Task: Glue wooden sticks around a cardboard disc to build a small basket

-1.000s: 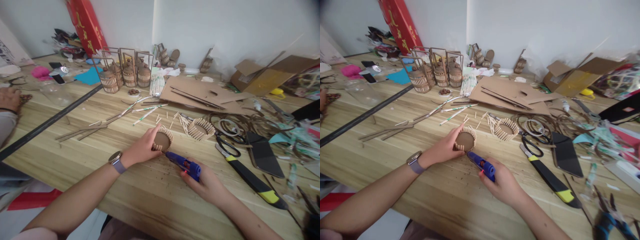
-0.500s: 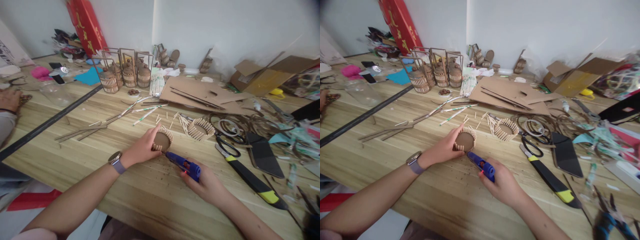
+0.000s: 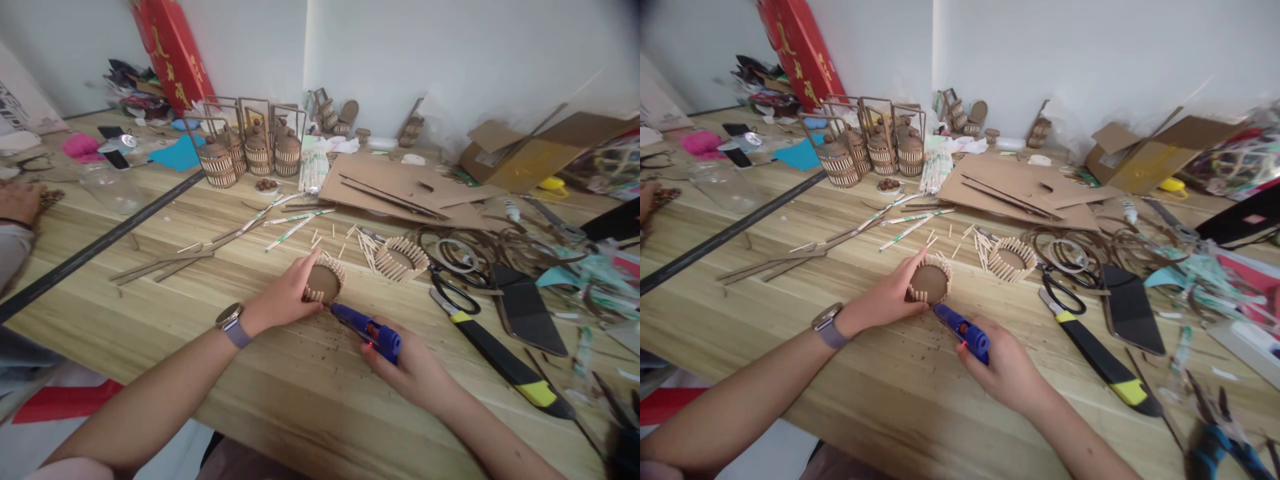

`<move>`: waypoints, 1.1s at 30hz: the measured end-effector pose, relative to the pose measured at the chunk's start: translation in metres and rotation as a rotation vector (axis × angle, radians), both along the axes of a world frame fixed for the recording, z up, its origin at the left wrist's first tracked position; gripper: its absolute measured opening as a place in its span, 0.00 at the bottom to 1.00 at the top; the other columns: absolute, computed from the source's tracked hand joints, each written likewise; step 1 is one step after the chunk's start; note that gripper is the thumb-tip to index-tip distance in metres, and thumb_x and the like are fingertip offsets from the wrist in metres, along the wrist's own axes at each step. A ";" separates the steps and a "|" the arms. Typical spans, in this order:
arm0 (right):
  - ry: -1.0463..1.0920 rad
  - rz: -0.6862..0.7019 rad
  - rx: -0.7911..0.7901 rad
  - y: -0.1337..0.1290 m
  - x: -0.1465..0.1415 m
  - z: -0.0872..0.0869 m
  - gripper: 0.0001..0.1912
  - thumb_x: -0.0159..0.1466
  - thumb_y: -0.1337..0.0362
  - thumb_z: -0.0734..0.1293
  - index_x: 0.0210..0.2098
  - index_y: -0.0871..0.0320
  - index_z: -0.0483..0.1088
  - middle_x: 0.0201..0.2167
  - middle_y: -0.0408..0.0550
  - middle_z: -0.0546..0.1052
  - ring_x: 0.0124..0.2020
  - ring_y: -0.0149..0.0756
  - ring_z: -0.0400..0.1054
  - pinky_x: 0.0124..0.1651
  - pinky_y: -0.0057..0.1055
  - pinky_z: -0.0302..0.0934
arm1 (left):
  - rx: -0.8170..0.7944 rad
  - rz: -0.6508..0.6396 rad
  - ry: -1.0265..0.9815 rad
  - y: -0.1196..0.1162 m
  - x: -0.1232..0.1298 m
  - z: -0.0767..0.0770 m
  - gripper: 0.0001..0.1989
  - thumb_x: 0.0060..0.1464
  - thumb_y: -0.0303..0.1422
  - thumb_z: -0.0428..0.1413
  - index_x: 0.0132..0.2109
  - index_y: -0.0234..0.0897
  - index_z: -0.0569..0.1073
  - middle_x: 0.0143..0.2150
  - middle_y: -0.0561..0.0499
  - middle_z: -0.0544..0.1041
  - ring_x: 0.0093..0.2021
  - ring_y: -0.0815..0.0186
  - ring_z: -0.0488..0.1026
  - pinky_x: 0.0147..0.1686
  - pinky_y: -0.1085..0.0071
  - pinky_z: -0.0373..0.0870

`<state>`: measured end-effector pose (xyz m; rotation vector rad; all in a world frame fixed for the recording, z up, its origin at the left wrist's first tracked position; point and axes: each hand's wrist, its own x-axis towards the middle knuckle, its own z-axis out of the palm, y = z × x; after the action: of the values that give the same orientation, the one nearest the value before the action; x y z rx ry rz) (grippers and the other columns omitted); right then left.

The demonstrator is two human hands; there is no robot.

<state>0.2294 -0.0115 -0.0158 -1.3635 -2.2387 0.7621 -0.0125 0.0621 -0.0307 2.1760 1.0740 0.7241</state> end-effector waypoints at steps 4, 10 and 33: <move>-0.007 0.002 0.013 0.001 0.001 0.000 0.09 0.64 0.60 0.59 0.28 0.54 0.62 0.23 0.43 0.70 0.24 0.34 0.65 0.27 0.29 0.59 | -0.005 0.005 0.012 -0.001 0.000 0.001 0.53 0.49 0.29 0.63 0.71 0.42 0.37 0.69 0.36 0.53 0.69 0.48 0.53 0.65 0.48 0.54; -0.015 -0.004 -0.009 0.000 0.001 -0.002 0.09 0.65 0.59 0.58 0.29 0.54 0.63 0.25 0.44 0.72 0.26 0.36 0.67 0.29 0.31 0.61 | 0.003 0.010 0.017 -0.001 0.001 0.003 0.53 0.50 0.30 0.63 0.71 0.43 0.37 0.69 0.37 0.54 0.69 0.49 0.53 0.65 0.49 0.55; -0.077 -0.005 -0.202 0.029 0.039 0.027 0.19 0.67 0.49 0.58 0.36 0.56 0.73 0.34 0.49 0.80 0.35 0.41 0.73 0.38 0.35 0.67 | -0.009 0.009 0.005 -0.002 0.001 0.003 0.53 0.48 0.28 0.64 0.71 0.45 0.39 0.70 0.38 0.52 0.69 0.48 0.53 0.66 0.49 0.54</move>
<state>0.2683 0.0175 0.0116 -1.5144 -2.2658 0.9720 -0.0115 0.0603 -0.0282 2.1681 1.0878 0.7168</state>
